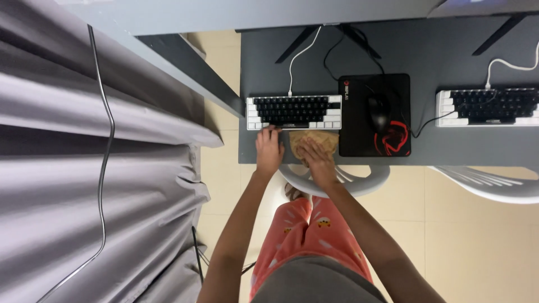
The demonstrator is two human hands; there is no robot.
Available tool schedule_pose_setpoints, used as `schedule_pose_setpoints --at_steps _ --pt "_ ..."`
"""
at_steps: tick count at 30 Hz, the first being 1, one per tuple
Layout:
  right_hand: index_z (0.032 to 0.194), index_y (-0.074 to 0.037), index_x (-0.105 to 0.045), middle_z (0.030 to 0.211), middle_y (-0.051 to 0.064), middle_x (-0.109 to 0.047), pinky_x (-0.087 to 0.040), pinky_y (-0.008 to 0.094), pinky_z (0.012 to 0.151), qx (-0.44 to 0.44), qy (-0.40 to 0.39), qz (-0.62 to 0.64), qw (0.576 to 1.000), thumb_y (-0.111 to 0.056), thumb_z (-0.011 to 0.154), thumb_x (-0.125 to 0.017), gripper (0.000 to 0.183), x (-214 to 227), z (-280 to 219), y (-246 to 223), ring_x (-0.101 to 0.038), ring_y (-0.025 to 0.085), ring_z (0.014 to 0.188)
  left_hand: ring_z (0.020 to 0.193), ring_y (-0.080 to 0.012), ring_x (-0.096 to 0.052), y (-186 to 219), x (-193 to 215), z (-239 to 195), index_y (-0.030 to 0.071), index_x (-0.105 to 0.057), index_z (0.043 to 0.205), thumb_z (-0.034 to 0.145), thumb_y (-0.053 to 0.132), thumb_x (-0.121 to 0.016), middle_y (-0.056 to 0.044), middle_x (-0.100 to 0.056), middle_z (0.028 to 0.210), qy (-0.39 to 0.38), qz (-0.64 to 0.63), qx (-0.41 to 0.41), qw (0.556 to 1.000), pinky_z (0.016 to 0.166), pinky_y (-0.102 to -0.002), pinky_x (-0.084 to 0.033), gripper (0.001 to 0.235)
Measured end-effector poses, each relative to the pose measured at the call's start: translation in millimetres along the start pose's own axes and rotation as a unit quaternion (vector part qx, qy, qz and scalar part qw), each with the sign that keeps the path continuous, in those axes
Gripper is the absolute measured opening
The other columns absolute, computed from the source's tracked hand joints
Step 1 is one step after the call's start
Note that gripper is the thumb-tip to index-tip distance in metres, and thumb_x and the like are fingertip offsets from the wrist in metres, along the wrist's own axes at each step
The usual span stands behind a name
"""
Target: The person walks through a computer lab and wipes down the surfaces of several desks using a cloth. They lift and move keyboards and mousepads to clean underneath them, then place the items back in their original positions.
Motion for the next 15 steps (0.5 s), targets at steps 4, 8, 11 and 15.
schedule_pose_setpoints --at_steps 4,8,11,15 --pt "0.137 -0.013 -0.063 0.158 0.001 -0.049 -0.034 0.045 0.123 0.043 -0.013 0.009 0.999 0.01 0.079 -0.062 0.063 -4 2 7 -0.039 0.023 0.151 0.143 -0.0411 -0.033 -5 7 6 0.006 -0.05 0.138 0.08 0.006 -0.073 -0.019 -0.04 0.148 0.023 0.062 -0.035 0.997 0.114 -0.056 -0.032 0.063" --pt "0.137 -0.014 -0.065 0.156 0.001 -0.052 -0.034 0.043 0.124 0.076 -0.015 0.007 0.997 0.008 0.081 -0.065 0.06 -8 7 9 -0.04 0.022 0.149 0.146 -0.0459 -0.027 -8 22 10 0.006 -0.042 0.145 0.076 0.006 -0.078 -0.023 -0.028 0.156 0.048 0.028 0.055 0.997 0.117 -0.057 -0.028 0.077" --pt "0.138 -0.013 -0.064 0.155 0.002 -0.052 -0.033 0.043 0.124 0.082 0.0 0.019 0.996 0.002 0.084 -0.068 0.056 -14 4 11 -0.041 0.022 0.149 0.144 -0.0501 -0.025 -14 22 2 0.005 -0.036 0.149 0.076 0.007 -0.079 -0.028 -0.02 0.158 0.069 -0.019 0.113 0.991 0.116 -0.057 -0.028 0.085" --pt "0.137 -0.014 -0.064 0.155 0.001 -0.052 -0.033 0.043 0.124 0.08 0.008 0.019 0.997 -0.001 0.084 -0.07 0.055 -5 7 6 -0.041 0.021 0.149 0.145 -0.0506 -0.027 -9 8 -14 0.003 -0.035 0.151 0.077 0.006 -0.078 -0.028 -0.02 0.16 0.073 -0.052 0.114 0.99 0.117 -0.057 -0.029 0.085"
Point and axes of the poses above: each hand's wrist, its own z-axis towards the middle knuckle, its own x-axis out of the back of the hand, y = z × x, the point moved 5 cm from there along z, towards the middle knuckle
